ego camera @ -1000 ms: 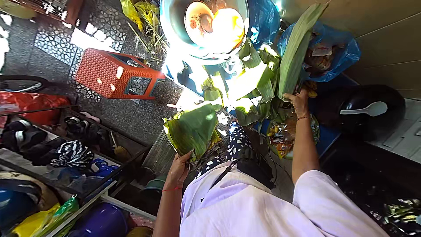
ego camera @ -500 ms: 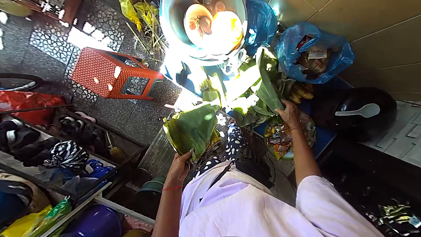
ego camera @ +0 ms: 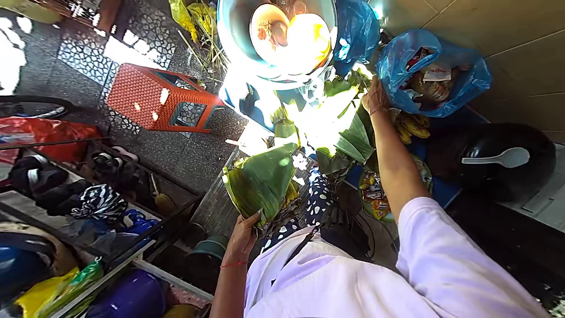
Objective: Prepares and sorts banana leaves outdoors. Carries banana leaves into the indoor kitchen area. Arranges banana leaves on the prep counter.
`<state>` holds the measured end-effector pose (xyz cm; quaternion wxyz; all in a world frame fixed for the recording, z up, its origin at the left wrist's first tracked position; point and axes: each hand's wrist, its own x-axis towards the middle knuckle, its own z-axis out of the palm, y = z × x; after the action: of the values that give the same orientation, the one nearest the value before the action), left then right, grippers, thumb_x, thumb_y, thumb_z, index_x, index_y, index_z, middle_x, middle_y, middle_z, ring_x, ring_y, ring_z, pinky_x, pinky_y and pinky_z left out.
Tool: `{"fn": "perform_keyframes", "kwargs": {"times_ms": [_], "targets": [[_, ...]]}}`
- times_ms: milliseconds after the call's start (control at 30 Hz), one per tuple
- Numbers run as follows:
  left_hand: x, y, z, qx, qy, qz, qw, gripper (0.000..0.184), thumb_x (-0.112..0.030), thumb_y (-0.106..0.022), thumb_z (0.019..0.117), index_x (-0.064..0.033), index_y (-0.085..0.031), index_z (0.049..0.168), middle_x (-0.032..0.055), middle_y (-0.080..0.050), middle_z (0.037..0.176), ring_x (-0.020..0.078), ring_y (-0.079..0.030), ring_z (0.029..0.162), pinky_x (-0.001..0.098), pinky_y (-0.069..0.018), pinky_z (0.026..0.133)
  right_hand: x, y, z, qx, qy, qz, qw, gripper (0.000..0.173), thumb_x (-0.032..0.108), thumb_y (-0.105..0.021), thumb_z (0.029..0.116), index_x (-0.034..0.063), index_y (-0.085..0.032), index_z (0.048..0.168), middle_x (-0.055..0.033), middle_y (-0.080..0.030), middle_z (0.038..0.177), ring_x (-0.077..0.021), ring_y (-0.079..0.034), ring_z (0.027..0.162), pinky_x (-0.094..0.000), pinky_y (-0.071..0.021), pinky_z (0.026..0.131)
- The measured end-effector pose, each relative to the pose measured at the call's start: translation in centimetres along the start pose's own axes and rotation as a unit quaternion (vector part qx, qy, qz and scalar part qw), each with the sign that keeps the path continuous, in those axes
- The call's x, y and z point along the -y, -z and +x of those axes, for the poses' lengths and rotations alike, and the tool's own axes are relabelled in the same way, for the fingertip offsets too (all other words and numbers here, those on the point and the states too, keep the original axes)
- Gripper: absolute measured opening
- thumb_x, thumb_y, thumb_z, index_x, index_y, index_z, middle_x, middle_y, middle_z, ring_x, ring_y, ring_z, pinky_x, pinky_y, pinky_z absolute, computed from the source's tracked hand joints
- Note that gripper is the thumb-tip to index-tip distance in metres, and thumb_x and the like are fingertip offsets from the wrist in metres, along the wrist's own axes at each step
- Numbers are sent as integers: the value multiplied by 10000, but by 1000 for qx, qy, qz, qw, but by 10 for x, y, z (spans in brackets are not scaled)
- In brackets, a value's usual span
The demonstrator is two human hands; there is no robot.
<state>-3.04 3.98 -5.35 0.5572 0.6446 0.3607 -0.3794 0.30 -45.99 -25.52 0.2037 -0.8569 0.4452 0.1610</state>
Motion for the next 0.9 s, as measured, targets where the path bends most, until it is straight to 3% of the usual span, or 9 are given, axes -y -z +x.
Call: {"fn": "perform_keyframes", "kwargs": {"times_ms": [67, 100, 200, 300, 467, 567, 700, 800, 900], "targets": [[2, 4, -1, -2, 3, -6, 1000, 179, 65, -455, 1013, -60, -576, 1055, 25, -729, 796, 69, -698, 648, 209, -582, 567, 7, 1, 8, 32, -32, -13, 999, 896, 176, -741, 879, -4, -240, 1599, -282, -473, 1516, -447, -533, 1349, -613, -462, 1055], [3, 5, -1, -2, 6, -10, 1000, 179, 66, -458, 1013, -59, -580, 1051, 29, -730, 795, 72, -701, 649, 211, -585, 569, 9, 1, 9, 45, -41, -20, 998, 865, 178, -732, 877, -9, -271, 1584, -293, -510, 1475, -460, -559, 1315, -632, -473, 1027], [4, 7, 1, 1, 7, -19, 1000, 180, 65, -456, 1009, -52, -590, 1035, 38, -730, 788, 77, -699, 644, 217, -584, 569, 6, 3, 5, 94, -39, -20, 995, 463, 214, -622, 972, -57, -580, 1345, -318, -615, 1322, -489, -602, 1235, -689, -464, 982], [0, 5, 2, 4, 4, -22, 1000, 180, 65, -460, 1008, -60, -587, 1030, 30, -729, 783, 73, -696, 635, 210, -580, 561, 2, 20, -4, 91, -30, -1, 995, 361, 191, -563, 991, -55, -666, 1235, -320, -641, 1271, -495, -608, 1216, -701, -460, 971], [-8, 1, 5, 15, 0, -20, 1000, 172, 61, -461, 1015, -55, -582, 1050, 32, -733, 799, 72, -705, 656, 215, -590, 582, 9, 88, -33, -51, -17, 53, 997, 343, 213, -643, 981, 4, -690, 1250, -287, -669, 1246, -475, -618, 1205, -678, -453, 982], [-14, -5, 6, 30, -1, -19, 999, 175, 66, -457, 1012, -55, -568, 1073, 35, -730, 809, 71, -704, 664, 215, -590, 586, 8, 131, -56, -139, 7, 105, 985, 325, 197, -591, 999, 4, -693, 1240, -255, -670, 1259, -431, -616, 1220, -630, -441, 1029], [-20, -9, 5, 37, -9, -7, 999, 162, 56, -458, 1019, -57, -561, 1072, 21, -722, 795, 62, -694, 656, 207, -584, 582, -6, 171, -80, -223, 78, 198, 951, 295, 223, -618, 988, -7, -721, 1143, -211, -724, 1107, -310, -687, 1083, -532, -496, 982], [-22, -9, 6, 39, -15, -13, 999, 168, 62, -459, 1016, -56, -563, 1073, 19, -725, 799, 63, -699, 664, 210, -590, 593, -15, 196, -94, -153, 127, 244, 949, 305, 194, -736, 893, -18, -712, 1110, -185, -717, 1071, -223, -680, 1032, -471, -510, 963], [-21, -8, 6, 45, -17, -8, 999, 174, 63, -455, 1014, -61, -564, 1067, 12, -728, 810, 59, -702, 676, 208, -591, 604, -18, 202, -94, 26, 164, 211, 963, 253, 103, -758, 882, -52, -706, 1075, -228, -705, 1050, -296, -679, 1008, -558, -517, 937]]}}
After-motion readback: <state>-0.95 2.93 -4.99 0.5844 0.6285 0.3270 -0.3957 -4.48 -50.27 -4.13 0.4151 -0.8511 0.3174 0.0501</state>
